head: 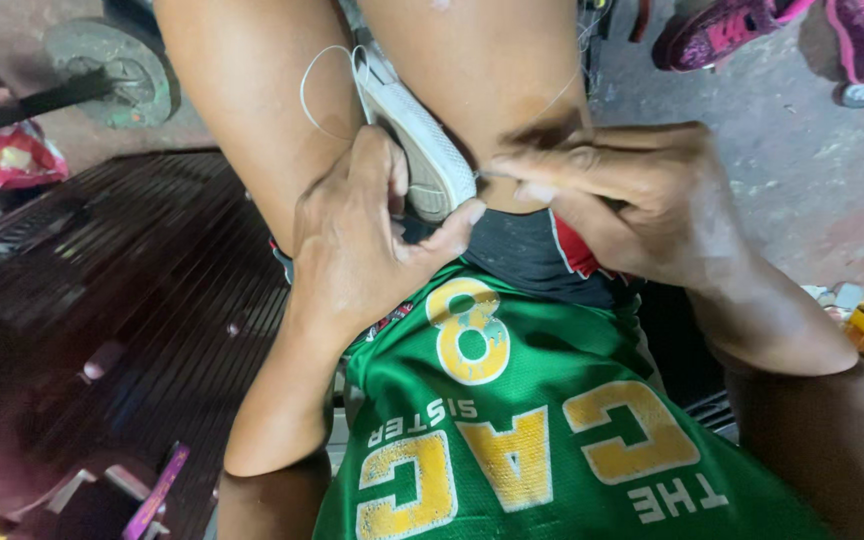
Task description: The person sews the sole of a white slip-on shoe using a needle and white thread. They repeatedly push the needle through the sole and pull the thread tight, working along the edge of the sole while holding the shoe on their lap.
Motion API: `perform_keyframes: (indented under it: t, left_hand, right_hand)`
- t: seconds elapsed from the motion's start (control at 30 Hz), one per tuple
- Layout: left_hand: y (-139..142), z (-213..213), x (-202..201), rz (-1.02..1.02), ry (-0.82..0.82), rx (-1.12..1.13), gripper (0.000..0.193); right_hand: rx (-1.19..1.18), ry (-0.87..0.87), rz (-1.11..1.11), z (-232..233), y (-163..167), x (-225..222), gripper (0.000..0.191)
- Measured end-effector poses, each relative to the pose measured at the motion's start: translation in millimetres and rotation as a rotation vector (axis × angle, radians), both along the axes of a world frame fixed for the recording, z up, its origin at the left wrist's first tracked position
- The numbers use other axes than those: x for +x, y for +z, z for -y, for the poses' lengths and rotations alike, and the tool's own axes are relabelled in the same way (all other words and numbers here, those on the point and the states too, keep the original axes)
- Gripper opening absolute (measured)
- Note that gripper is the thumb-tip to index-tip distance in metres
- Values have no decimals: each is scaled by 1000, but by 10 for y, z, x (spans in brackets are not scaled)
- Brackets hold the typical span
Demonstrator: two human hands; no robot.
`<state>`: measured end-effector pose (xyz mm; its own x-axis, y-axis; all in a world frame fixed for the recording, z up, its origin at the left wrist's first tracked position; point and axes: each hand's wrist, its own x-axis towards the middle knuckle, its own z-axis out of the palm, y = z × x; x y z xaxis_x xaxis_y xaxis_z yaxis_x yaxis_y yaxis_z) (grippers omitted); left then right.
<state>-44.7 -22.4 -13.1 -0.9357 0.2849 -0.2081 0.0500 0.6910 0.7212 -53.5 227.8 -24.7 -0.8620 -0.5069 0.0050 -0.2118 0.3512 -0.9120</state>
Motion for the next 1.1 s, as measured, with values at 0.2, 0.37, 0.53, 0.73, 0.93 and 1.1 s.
perform_keyframes:
  t: [0.2,0.37,0.53,0.73,0.93,1.1]
  left_hand:
    - [-2,-33,2,64,27,29,56]
    - [-21,-26,5,67,34,36,57]
    - [-37,-29,1,44,26,33,57]
    - [-39,-14,-54,77,-22,44,56]
    - [-46,126,-168,200,-136,87,49]
    - [-92,126,-202,162,-154,71,47]
  right_hand:
    - [20,35,34,91,-112,47,29]
    - [11,55,114,86,-76,28,31]
    - [38,59,113,108,-45,-1,30]
    - [178,76,54,89,50,-30,31]
    - [316,167,-83,128,147,-215,25]
    - [371,201,-248,232,211,-368,17]
